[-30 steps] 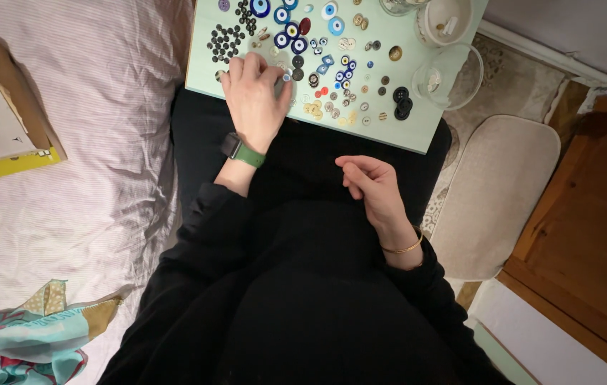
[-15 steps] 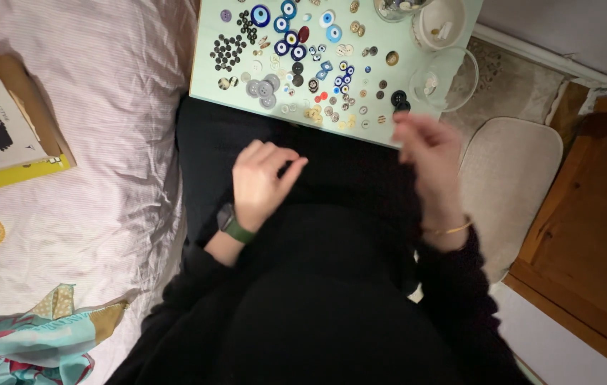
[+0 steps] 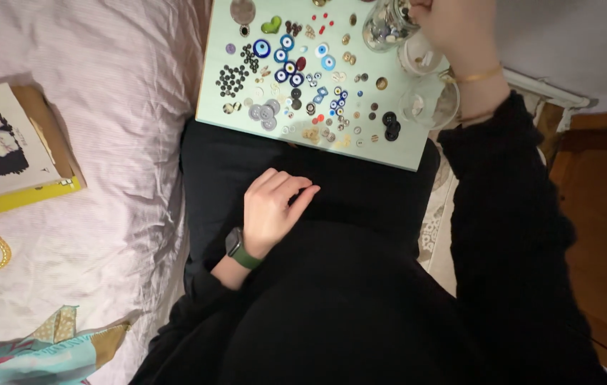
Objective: Sorting and inspecting various buttons and beads on a light-colored table.
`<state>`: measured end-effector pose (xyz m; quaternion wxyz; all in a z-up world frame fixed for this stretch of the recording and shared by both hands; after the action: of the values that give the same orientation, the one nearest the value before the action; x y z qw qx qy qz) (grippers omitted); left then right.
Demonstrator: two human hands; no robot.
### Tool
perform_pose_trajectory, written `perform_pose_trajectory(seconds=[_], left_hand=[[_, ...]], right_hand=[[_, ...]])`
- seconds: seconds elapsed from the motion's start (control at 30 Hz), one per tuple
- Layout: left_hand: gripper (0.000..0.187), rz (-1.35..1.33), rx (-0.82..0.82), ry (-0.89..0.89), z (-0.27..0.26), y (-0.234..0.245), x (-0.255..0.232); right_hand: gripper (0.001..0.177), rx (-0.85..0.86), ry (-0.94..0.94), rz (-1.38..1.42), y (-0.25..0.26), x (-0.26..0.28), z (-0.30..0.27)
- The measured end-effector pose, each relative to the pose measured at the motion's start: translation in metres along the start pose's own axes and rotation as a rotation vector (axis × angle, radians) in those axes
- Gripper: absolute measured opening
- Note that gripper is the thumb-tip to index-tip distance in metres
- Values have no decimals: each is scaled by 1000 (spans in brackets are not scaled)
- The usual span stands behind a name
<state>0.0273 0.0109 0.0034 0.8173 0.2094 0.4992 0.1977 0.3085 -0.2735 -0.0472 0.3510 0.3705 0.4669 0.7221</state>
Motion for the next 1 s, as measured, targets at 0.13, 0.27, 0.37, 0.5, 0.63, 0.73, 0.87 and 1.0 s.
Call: perform_pose_trajectory(seconds=[0.13, 0.27, 0.37, 0.5, 0.63, 0.73, 0.87, 1.0], left_hand=[[11, -20, -11, 9, 4, 10, -1], [11, -66, -4, 66, 6, 15, 0], [11, -68, -30, 62, 10, 19, 0], [11, -65, -20, 65, 12, 18, 4], [10, -60, -6, 76, 14, 18, 4], [10, -63, -24, 70, 15, 19, 4], [10, -70, -12, 91, 16, 18, 6], [10, -115, -13, 100, 19, 16, 5]], right_hand=[[16, 75, 90, -52, -25, -8, 21], [14, 511, -237, 59, -50, -17, 27], [10, 442, -220, 70, -49, -19, 27], [8, 360, -79, -83, -43, -11, 29], [5, 252, -2, -33, -44, -16, 24], [6, 139, 123, -184, -32, -4, 23], [8, 171, 7, 35, -20, -17, 16], [13, 252, -400, 661, 38, 4, 8]])
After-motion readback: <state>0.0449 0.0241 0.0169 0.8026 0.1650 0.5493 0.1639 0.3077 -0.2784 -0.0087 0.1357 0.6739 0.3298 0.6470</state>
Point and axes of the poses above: each hand's wrist, its own z-axis towards the middle knuckle, its own y-axis out of the back of the hand, x = y × z, the point moved 8 cm from there along z, towards the middle knuckle, and after that the axes turned 7 degrees about -y, right-handed, at the moved point
